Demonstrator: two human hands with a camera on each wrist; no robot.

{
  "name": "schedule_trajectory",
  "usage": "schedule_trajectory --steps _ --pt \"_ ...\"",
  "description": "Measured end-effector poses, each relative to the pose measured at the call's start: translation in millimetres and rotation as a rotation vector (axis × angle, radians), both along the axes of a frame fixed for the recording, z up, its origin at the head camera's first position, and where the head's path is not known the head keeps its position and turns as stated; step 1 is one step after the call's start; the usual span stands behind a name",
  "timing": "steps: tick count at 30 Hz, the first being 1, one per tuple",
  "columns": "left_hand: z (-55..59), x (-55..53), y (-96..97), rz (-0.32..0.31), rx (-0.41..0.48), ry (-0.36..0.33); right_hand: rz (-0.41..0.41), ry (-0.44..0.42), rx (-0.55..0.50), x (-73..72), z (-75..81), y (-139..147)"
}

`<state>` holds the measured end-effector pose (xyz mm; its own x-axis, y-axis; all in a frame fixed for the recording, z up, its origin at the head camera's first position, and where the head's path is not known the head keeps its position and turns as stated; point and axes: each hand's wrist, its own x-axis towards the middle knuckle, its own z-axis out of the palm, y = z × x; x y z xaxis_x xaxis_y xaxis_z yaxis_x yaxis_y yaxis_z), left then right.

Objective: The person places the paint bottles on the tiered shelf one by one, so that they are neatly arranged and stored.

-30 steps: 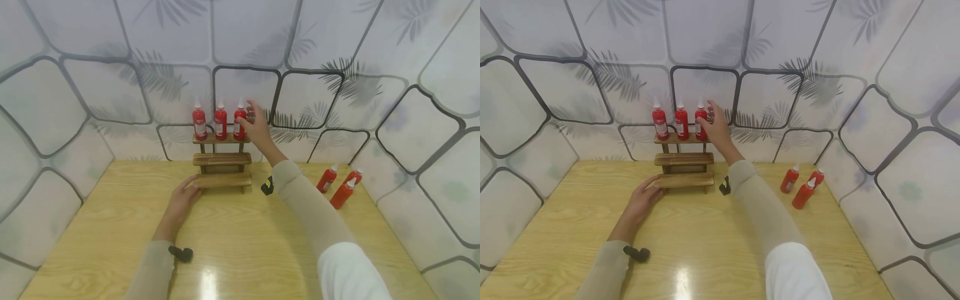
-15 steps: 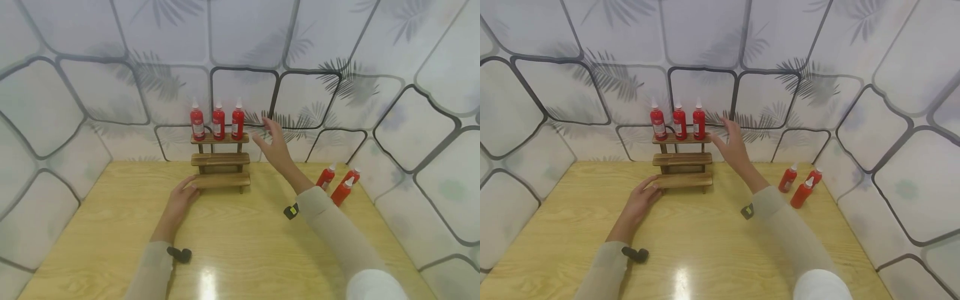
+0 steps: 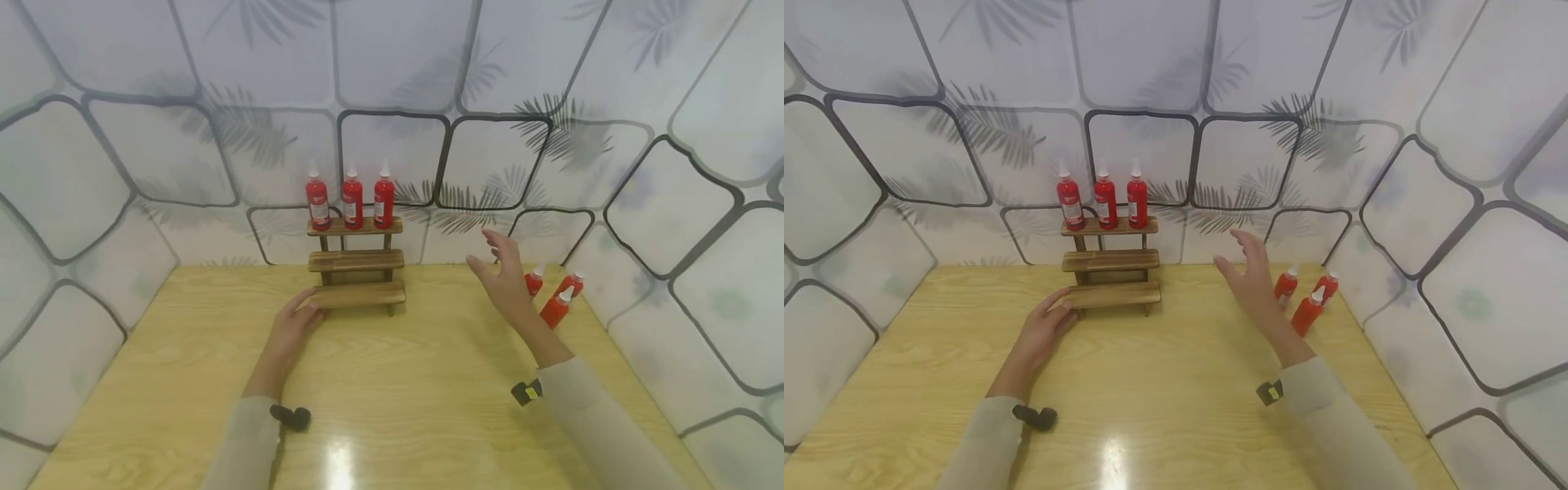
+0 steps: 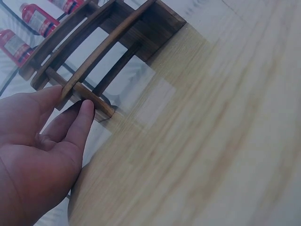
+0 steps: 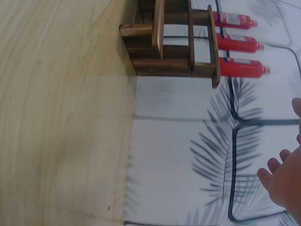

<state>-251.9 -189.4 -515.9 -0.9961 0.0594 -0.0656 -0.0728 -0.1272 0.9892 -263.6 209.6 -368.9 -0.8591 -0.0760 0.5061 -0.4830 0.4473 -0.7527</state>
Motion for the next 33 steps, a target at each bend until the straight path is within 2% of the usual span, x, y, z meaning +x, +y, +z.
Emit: schedule_trajectory --steps 3,8,11,14,16,18,21,24,28,33 --pt "0.9 0.1 0.2 -0.001 0.01 -0.008 -0.043 -0.008 0.009 15.5 1.5 15.9" --pt "4.1 1.8 1.2 -0.002 0.026 -0.022 -0.145 -0.049 -0.001 22.6 -21.7 56.0" --pt "10.1 4.5 3.2 -0.013 0.035 -0.029 -0.238 -0.063 -0.028 34.3 -31.7 76.9" --pt "17.7 9.0 4.9 -0.023 0.028 -0.042 -0.314 -0.025 -0.08 45.9 -37.5 93.0" --pt "16.4 9.5 4.7 -0.029 0.012 -0.04 -0.365 -0.013 -0.098 51.3 -42.0 102.6" --pt "11.4 8.1 4.3 -0.028 -0.002 -0.033 -0.379 -0.013 -0.147 54.5 -47.0 112.2" --pt "1.5 3.2 2.2 -0.014 0.006 -0.017 -0.411 -0.081 -0.22 55.7 -55.2 124.2" --pt "-1.1 1.2 1.5 0.0 0.017 -0.015 -0.446 -0.194 -0.286 55.2 -64.1 133.3" --pt "-1.7 0.9 1.5 0.002 0.02 -0.017 -0.471 -0.304 -0.373 52.1 -78.8 141.1" --pt "-0.6 1.8 1.8 -0.002 0.019 -0.013 -0.454 -0.311 -0.462 47.5 -93.1 141.6"
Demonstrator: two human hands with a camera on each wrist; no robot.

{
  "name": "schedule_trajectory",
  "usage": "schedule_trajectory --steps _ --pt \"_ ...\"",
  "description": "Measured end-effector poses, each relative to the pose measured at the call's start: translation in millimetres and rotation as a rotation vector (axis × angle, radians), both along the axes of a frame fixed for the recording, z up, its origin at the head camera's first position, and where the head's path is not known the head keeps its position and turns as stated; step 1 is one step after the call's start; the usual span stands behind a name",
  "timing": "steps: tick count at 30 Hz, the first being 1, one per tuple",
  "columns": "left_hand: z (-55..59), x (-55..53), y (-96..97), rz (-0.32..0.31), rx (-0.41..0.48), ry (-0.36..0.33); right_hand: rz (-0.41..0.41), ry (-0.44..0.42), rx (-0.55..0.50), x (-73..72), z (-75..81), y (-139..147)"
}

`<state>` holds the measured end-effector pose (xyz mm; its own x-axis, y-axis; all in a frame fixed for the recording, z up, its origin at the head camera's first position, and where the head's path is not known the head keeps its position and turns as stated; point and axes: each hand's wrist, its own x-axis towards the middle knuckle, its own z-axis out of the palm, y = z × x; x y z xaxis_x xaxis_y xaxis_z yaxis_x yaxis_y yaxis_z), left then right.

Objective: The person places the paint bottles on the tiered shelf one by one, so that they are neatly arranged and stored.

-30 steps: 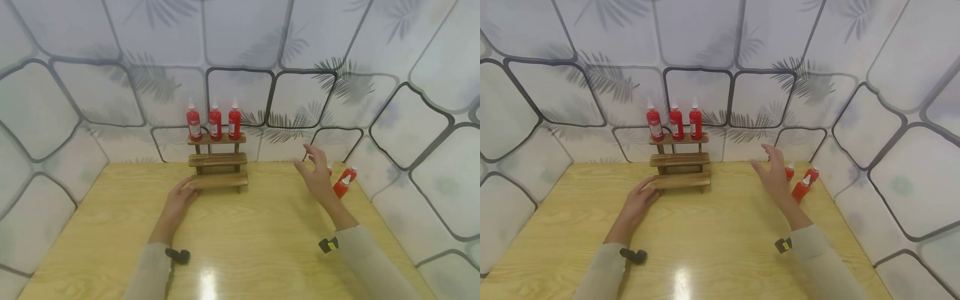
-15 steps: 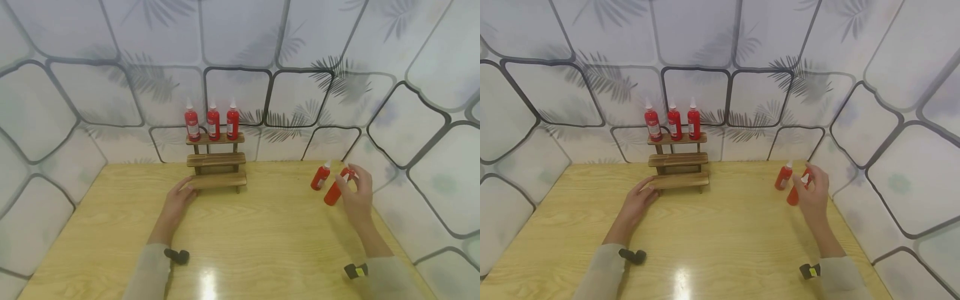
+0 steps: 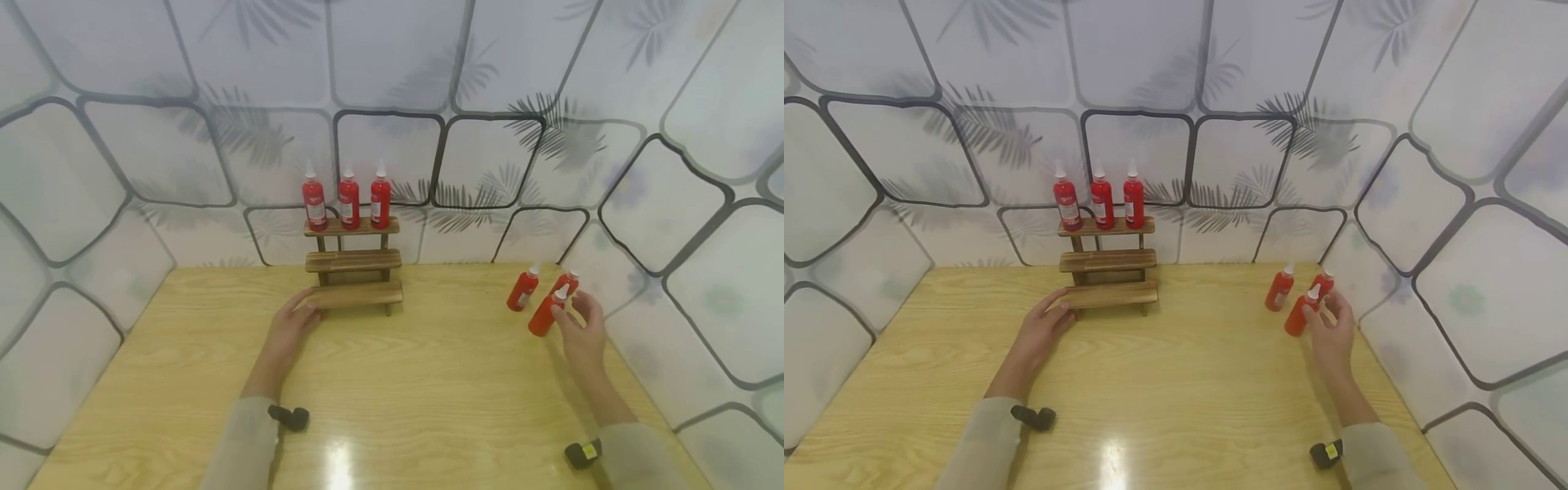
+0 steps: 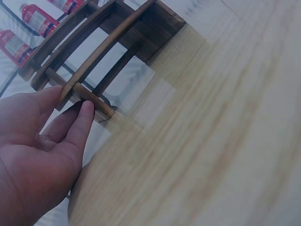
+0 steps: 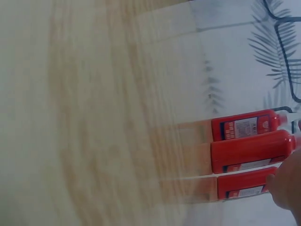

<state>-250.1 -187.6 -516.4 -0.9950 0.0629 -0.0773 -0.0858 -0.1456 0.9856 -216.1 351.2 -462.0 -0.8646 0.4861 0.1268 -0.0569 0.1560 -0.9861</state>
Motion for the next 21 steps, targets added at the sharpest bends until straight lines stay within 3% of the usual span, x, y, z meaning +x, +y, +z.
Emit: schedule_trajectory --steps 10,21 --pt "0.7 -1.4 1.4 0.016 0.04 -0.007 0.027 0.014 -0.038 -8.5 -7.1 -9.0" --pt "-0.1 -2.0 1.4 0.011 0.04 -0.007 0.005 0.033 0.073 -15.4 -17.4 -9.9"
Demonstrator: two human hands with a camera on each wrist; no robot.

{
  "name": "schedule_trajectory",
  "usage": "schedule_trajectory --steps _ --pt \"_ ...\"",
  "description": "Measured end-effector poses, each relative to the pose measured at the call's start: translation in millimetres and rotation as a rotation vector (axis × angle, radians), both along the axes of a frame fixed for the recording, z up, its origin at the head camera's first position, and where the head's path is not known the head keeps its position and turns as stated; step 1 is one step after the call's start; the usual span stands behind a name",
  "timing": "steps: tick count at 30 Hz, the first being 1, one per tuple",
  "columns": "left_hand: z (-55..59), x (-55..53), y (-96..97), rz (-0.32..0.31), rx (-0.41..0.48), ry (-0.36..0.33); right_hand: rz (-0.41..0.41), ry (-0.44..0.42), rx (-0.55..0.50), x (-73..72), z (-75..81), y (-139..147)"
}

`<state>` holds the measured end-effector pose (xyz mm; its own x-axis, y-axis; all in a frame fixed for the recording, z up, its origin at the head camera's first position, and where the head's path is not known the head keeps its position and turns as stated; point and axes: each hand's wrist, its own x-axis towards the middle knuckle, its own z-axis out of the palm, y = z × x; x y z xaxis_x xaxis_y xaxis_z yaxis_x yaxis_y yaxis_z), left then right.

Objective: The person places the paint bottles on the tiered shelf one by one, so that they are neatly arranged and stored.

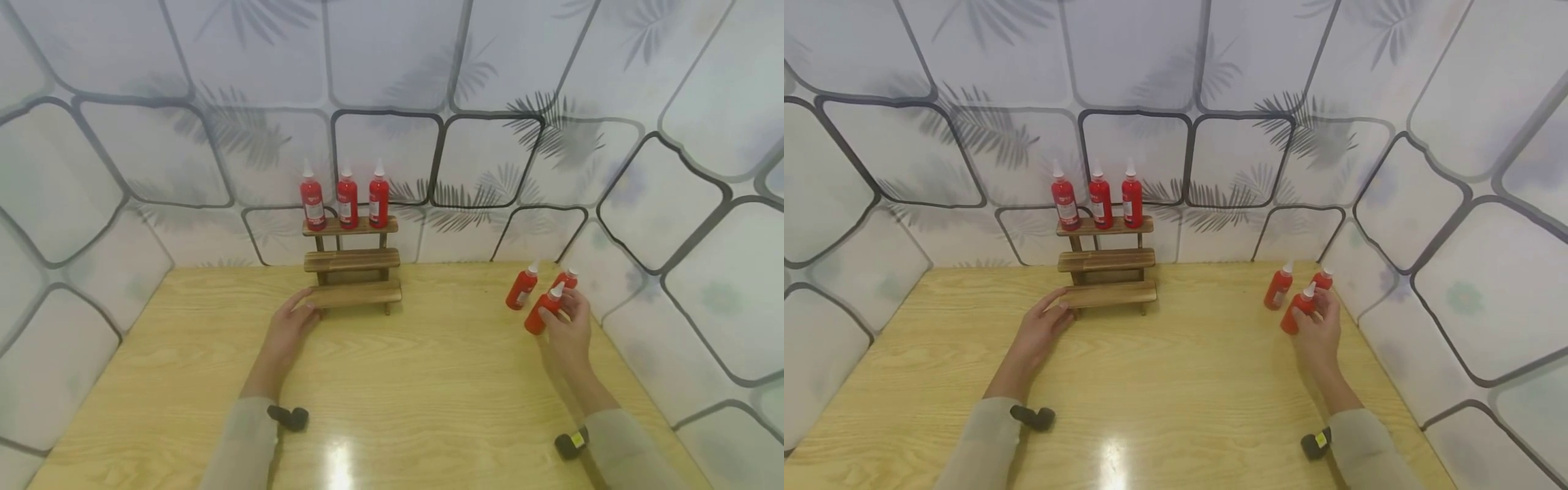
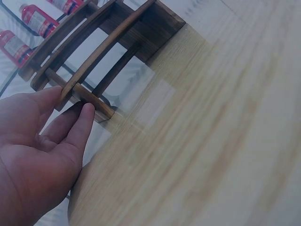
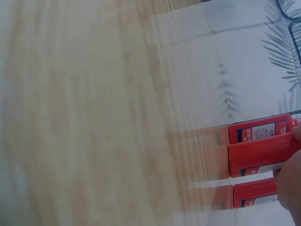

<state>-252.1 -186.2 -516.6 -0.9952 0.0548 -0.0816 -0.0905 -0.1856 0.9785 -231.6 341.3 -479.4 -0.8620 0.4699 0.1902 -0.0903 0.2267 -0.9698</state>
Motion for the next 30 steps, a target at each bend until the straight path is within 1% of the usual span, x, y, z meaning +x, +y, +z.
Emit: schedule_trajectory --steps 1,4,6,8,10,14,16,17,21,24,25,26,28,30 --pt "-0.2 0.1 0.2 0.003 0.002 -0.002 -0.003 -0.007 0.019 -0.1 0.0 0.1" --pt "0.0 0.0 1.2 0.007 0.006 -0.003 0.017 0.009 0.022 1.1 1.0 -1.2" --pt "0.6 0.0 1.8 0.009 0.009 -0.008 0.055 0.04 0.006 2.6 2.3 -4.3" --pt "1.2 0.5 2.1 0.009 0.002 -0.01 0.112 0.066 0.02 4.6 4.0 -9.2" --pt "1.9 0.8 2.2 0.011 0.005 -0.012 0.174 0.068 0.091 7.2 5.5 -15.4" --pt "2.8 1.8 1.5 0.011 -0.004 -0.008 0.3 0.041 0.309 10.2 6.0 -28.0" --pt "2.2 2.0 0.9 0.013 -0.003 -0.007 0.352 0.052 0.38 9.9 5.4 -35.7" --pt "1.9 2.0 0.6 0.013 -0.006 -0.005 0.382 0.066 0.39 9.3 5.6 -40.0" --pt "0.8 2.5 0.2 0.01 -0.007 -0.003 0.474 0.144 0.329 5.1 5.8 -58.6" --pt "6.3 5.3 1.8 0.003 0.001 -0.017 0.526 0.192 0.256 1.1 5.9 -70.9" --pt "9.4 7.0 2.5 0.001 0.007 -0.022 0.533 0.195 0.24 1.6 9.4 -76.2" --pt "9.2 6.9 2.6 0.001 0.006 -0.019 0.537 0.203 0.221 0.4 10.3 -80.6" --pt "8.0 5.9 2.6 0.006 0.014 -0.012 0.546 0.201 0.188 -1.1 13.0 -89.5" --pt "4.3 3.6 1.3 0.006 0.01 0.005 0.552 0.193 0.162 -2.0 16.8 -99.2"
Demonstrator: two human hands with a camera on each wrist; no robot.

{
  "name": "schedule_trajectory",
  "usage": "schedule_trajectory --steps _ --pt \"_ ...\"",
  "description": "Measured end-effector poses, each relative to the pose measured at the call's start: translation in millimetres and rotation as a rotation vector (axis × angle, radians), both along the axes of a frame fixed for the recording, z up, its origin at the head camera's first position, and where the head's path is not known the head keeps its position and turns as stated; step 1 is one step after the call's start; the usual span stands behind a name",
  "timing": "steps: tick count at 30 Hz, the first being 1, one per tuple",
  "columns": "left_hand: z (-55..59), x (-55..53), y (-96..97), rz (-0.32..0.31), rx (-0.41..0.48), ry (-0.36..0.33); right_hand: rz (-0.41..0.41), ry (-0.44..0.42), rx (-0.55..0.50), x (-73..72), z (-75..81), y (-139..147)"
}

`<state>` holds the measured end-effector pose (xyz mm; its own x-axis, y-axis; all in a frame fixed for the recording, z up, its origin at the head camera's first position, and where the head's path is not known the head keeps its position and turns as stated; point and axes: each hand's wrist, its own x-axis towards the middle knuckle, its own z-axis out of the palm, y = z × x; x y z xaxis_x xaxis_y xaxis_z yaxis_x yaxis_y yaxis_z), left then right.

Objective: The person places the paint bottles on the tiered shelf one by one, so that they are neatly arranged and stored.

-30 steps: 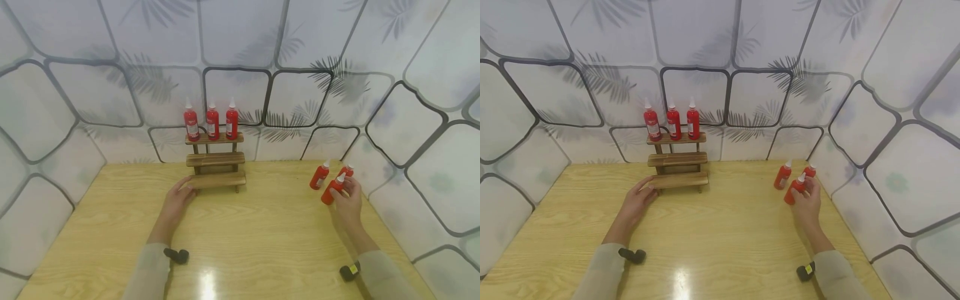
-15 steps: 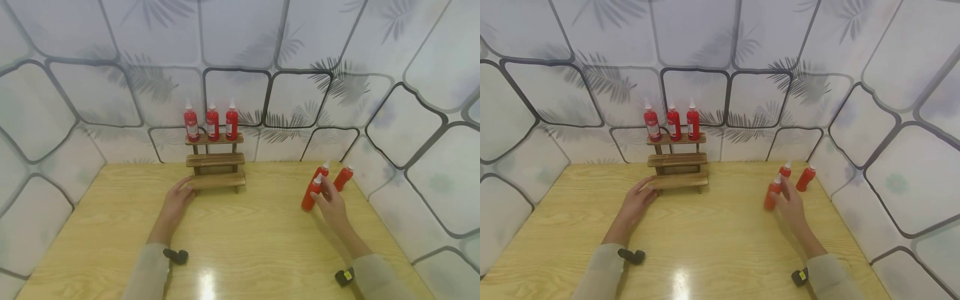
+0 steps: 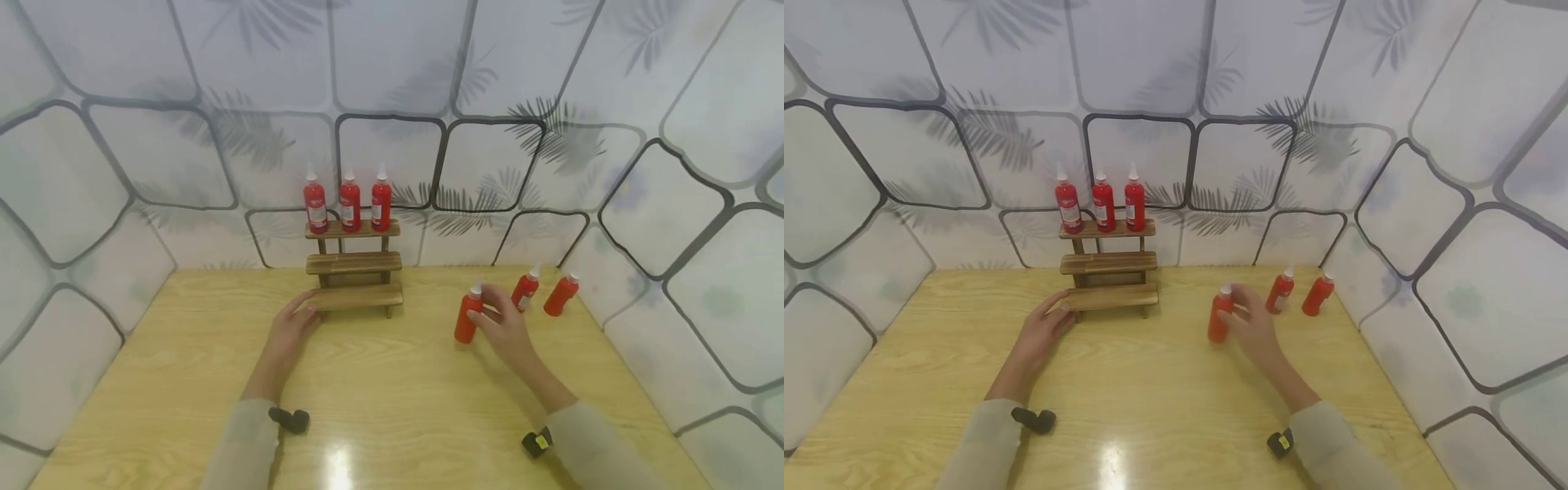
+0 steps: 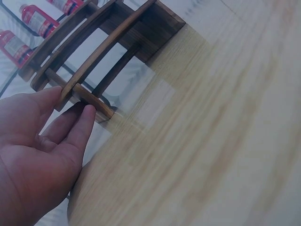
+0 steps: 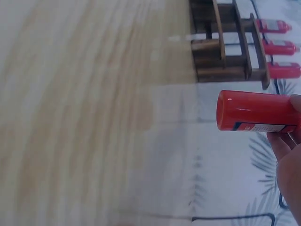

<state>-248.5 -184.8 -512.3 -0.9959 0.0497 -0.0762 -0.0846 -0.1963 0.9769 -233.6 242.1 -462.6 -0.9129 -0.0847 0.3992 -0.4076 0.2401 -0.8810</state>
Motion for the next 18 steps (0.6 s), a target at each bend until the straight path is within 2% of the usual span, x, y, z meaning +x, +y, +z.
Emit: schedule_trajectory --steps 2,4,7,11,14,18 --pt "-5.6 -2.7 -0.7 0.0 -0.013 0.016 0.011 -0.002 -0.019 -1.6 1.3 -8.1" --pt "-4.4 -1.8 -0.3 -0.008 -0.015 0.016 0.033 0.007 -0.029 -2.1 5.4 -17.1" --pt "1.4 1.8 1.4 -0.017 -0.017 0.008 0.069 0.02 -0.045 -0.6 16.9 -32.7" --pt "12.2 7.7 2.6 -0.024 -0.026 -0.006 0.109 0.007 -0.016 -1.1 32.1 -53.4" --pt "17.5 9.6 2.3 -0.015 -0.026 -0.018 0.121 0.021 0.022 -9.1 34.9 -68.9" --pt "16.2 7.6 1.8 -0.005 -0.018 -0.022 0.131 0.071 0.043 -22.6 33.8 -88.5"
